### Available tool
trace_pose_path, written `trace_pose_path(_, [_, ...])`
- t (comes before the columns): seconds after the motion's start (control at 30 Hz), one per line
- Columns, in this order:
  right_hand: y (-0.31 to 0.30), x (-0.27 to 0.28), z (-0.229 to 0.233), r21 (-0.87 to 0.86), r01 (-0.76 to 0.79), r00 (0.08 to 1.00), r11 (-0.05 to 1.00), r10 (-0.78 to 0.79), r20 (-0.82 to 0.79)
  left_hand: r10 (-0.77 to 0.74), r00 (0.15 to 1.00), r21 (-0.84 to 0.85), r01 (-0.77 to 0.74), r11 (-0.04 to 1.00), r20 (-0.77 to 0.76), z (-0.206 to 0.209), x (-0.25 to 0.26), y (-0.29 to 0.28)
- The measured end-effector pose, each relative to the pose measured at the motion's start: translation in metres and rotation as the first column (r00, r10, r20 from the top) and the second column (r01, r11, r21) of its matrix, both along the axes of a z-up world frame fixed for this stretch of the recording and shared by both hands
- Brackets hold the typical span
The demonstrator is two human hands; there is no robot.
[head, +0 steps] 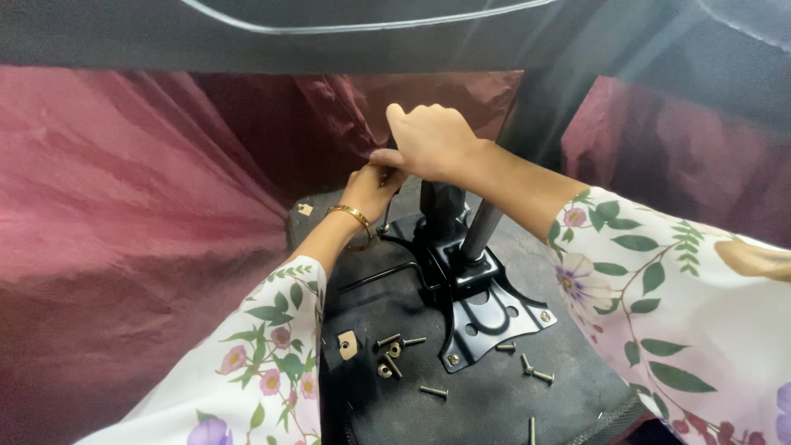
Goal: The person uses a screwdriver to tighten screws into a black metal bracket attached to a vertical pole on an overturned chair seat. They repeatedly insert and tighten screws at multiple holes around the bracket base, securing the pole to the seat.
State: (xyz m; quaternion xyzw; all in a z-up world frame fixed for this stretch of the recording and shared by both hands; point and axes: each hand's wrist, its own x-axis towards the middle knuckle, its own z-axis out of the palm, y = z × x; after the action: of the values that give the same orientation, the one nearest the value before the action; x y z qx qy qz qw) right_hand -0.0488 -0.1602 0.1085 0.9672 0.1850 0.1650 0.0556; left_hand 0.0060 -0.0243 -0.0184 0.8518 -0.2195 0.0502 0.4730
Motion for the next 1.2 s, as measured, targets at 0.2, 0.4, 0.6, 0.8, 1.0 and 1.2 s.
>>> trace_pose_path(0.2, [-0.002,0.005,-0.004,-0.045,-0.178,0.983,0.983,0.180,0.023,-0.055,0.998,-0.033,0.055,0.998,-0.014,-0.005,-0.003,0.014])
trace_pose_path(0.4, [0.004,0.010,-0.017,0.036,0.089,0.988,0.995,-0.092,0.124,-0.139,0.989,-0.129,0.144,0.981,0.050,-0.010,-0.009,0.009])
trace_pose_path(0.6, [-0.006,0.014,-0.019,-0.025,0.053,0.989,0.998,-0.049,0.139,-0.001,1.000,-0.018,0.001,1.000,-0.016,-0.019,0.011,-0.017])
trace_pose_path(0.8, [-0.002,0.020,-0.015,0.131,-0.046,0.994,0.990,0.058,-0.096,0.030,0.998,0.072,-0.034,0.997,0.049,-0.031,0.053,-0.004])
trace_pose_path(1.0, [0.012,0.057,-0.008,0.073,0.058,0.991,0.996,-0.049,-0.122,-0.045,0.999,0.008,0.045,0.999,-0.028,-0.028,0.074,0.004])
trace_pose_path(1.2, [0.010,0.087,-0.014,0.076,0.114,0.993,0.991,-0.112,-0.030,-0.040,0.997,-0.046,0.037,0.998,-0.070,-0.025,0.083,-0.012])
